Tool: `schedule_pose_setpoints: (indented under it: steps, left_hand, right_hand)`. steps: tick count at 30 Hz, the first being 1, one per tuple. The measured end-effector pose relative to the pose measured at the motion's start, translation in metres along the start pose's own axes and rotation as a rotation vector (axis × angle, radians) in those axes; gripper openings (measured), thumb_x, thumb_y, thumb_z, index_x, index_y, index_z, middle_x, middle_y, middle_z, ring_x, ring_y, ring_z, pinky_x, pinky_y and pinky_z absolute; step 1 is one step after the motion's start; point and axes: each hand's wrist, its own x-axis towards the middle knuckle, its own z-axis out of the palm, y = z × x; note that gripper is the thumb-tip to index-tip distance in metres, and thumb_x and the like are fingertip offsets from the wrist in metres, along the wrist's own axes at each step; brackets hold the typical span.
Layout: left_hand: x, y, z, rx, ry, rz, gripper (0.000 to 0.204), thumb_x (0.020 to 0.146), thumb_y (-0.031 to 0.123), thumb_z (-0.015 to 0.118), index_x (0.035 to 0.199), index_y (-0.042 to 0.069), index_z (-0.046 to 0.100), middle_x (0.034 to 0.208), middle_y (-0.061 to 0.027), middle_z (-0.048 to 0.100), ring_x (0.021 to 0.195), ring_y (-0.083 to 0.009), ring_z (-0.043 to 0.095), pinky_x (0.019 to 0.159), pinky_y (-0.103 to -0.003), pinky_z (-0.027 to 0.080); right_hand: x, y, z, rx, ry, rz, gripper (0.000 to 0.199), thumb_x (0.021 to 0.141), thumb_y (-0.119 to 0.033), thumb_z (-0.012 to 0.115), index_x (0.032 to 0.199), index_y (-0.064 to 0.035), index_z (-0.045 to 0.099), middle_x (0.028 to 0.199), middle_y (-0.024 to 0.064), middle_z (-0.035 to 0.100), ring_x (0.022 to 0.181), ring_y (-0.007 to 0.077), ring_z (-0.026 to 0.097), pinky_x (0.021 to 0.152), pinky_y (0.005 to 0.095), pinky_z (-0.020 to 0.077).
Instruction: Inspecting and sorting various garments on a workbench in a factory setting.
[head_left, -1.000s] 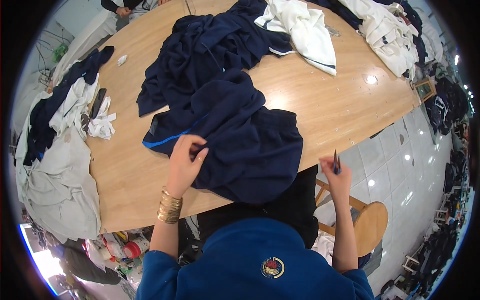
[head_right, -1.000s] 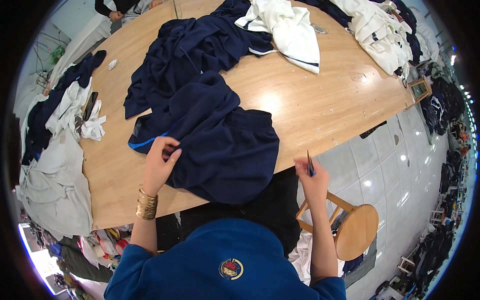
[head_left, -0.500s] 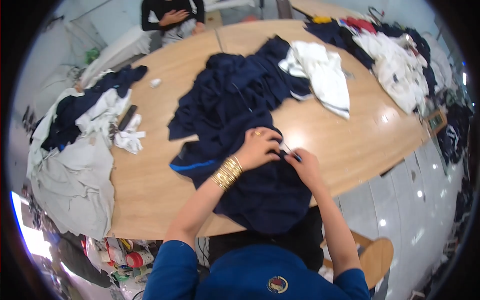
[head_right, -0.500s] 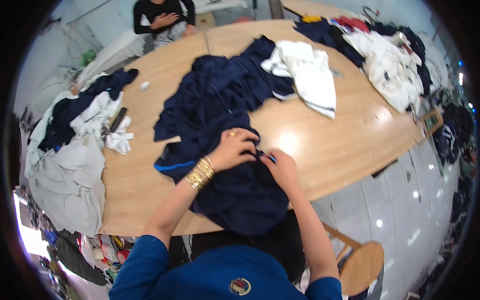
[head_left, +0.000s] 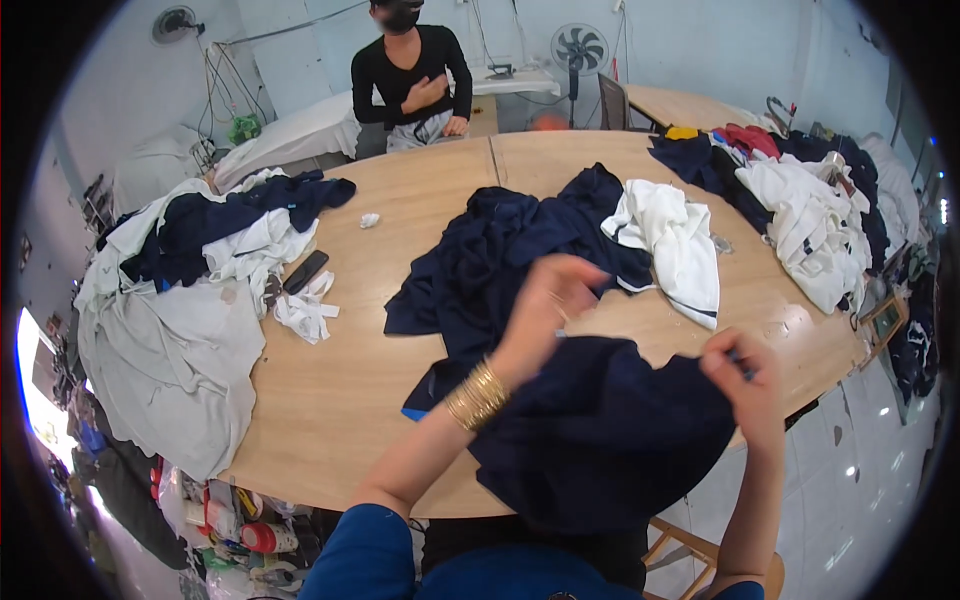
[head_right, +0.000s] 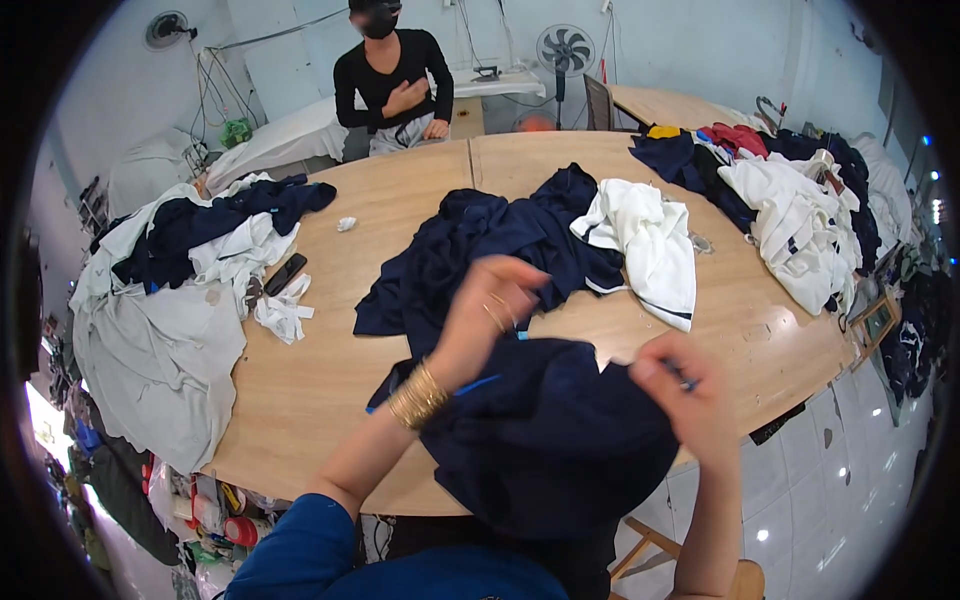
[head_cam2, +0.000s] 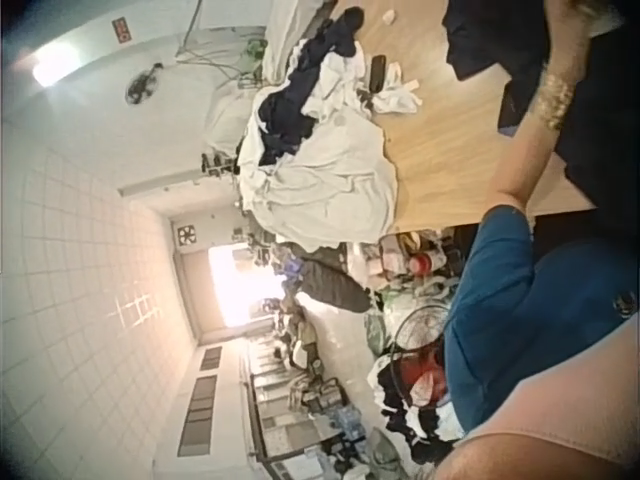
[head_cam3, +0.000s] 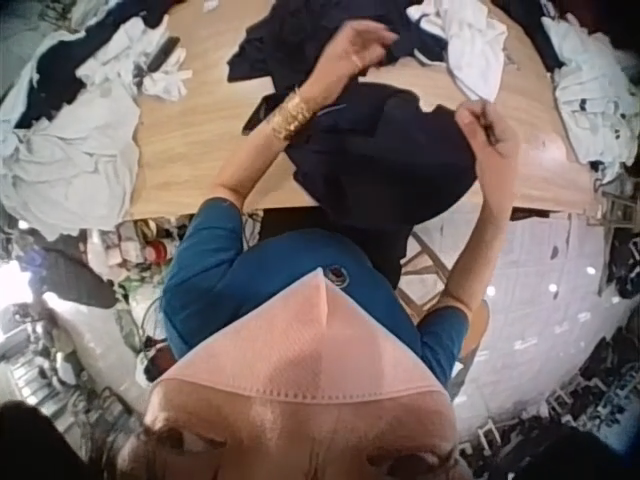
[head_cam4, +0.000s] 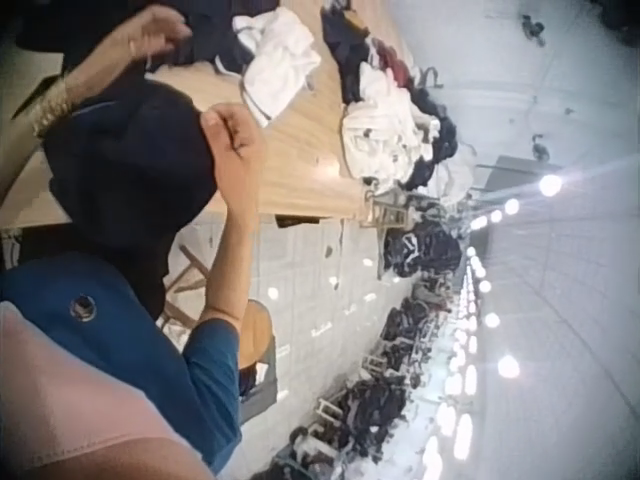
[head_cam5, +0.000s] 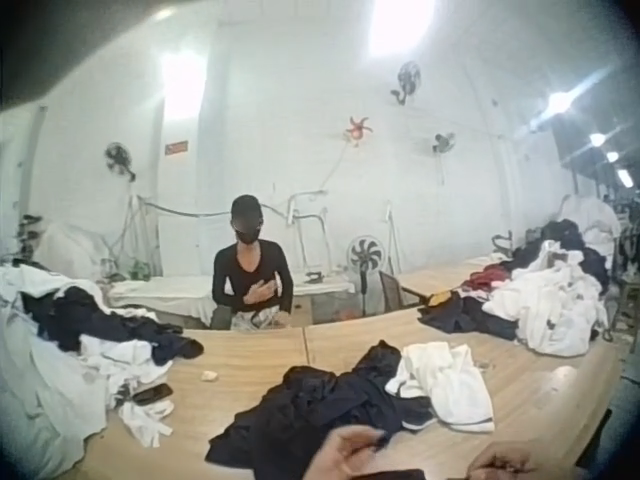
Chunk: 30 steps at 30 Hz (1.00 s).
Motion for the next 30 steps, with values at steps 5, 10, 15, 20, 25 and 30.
schedule_pose_setpoints:
  steps: [5,10,15,20,25,30]
  left_hand:
    - [-0.010,0.022,0.017,0.168,-0.812,-0.065,0.030,0.078,0.032,0.065,0.086,0.004,0.056,0.077,-0.0050,0.056,0.077,-0.0132,0.053,0.072,-0.026,0.042]
    - [-0.009,0.084,-0.002,0.395,-0.584,-0.068,0.028,0.076,0.025,0.068,0.072,0.003,0.051,0.061,-0.0049,0.049,0.057,-0.0086,0.042,0.053,-0.025,0.037]
    - [-0.065,0.041,0.012,0.771,-0.575,0.034,0.026,0.076,0.030,0.066,0.081,0.007,0.056,0.068,-0.0078,0.057,0.059,-0.0214,0.056,0.054,-0.028,0.044]
    - [-0.138,-0.059,-0.001,0.967,-0.576,-0.008,0.025,0.076,0.031,0.062,0.085,0.008,0.056,0.078,-0.0081,0.057,0.074,-0.0254,0.057,0.065,-0.034,0.046]
    - [-0.119,-0.021,0.001,0.824,-0.428,-0.068,0.024,0.070,0.012,0.067,0.092,0.006,0.060,0.093,-0.0094,0.058,0.089,-0.0271,0.052,0.080,-0.033,0.041]
    - [-0.124,0.007,0.029,0.850,-0.302,-0.174,0.017,0.072,0.005,0.065,0.089,0.006,0.061,0.087,-0.0068,0.057,0.082,-0.0231,0.051,0.071,-0.030,0.043]
  right_hand:
    - [0.005,-0.032,0.001,-0.194,-0.174,-0.074,0.009,0.078,-0.008,0.064,0.077,-0.0011,0.057,0.063,-0.0004,0.051,0.061,0.0054,0.044,0.055,0.0202,0.0358]
    - [-0.012,-0.030,-0.022,-0.432,0.071,-0.261,0.012,0.071,-0.008,0.069,0.074,-0.0025,0.058,0.061,0.0048,0.054,0.055,0.0112,0.049,0.050,0.0229,0.0368]
    - [-0.055,0.068,-0.005,-0.579,0.107,-0.152,0.018,0.068,-0.014,0.070,0.074,-0.0054,0.056,0.061,0.0079,0.054,0.057,0.0244,0.054,0.051,0.0318,0.0405]
    - [-0.101,0.177,0.038,-0.710,-0.032,0.047,0.015,0.070,-0.011,0.064,0.083,-0.0093,0.057,0.081,0.0098,0.053,0.071,0.0312,0.055,0.061,0.0380,0.0436]
    - [-0.109,0.142,0.023,-0.595,0.185,0.092,0.022,0.069,-0.001,0.057,0.089,-0.0099,0.056,0.089,0.0093,0.052,0.072,0.0297,0.057,0.060,0.0366,0.0447]
    - [-0.133,0.127,0.028,-0.332,0.212,0.170,0.021,0.067,0.007,0.057,0.085,-0.0047,0.057,0.076,0.0103,0.053,0.069,0.0264,0.055,0.060,0.0292,0.0441]
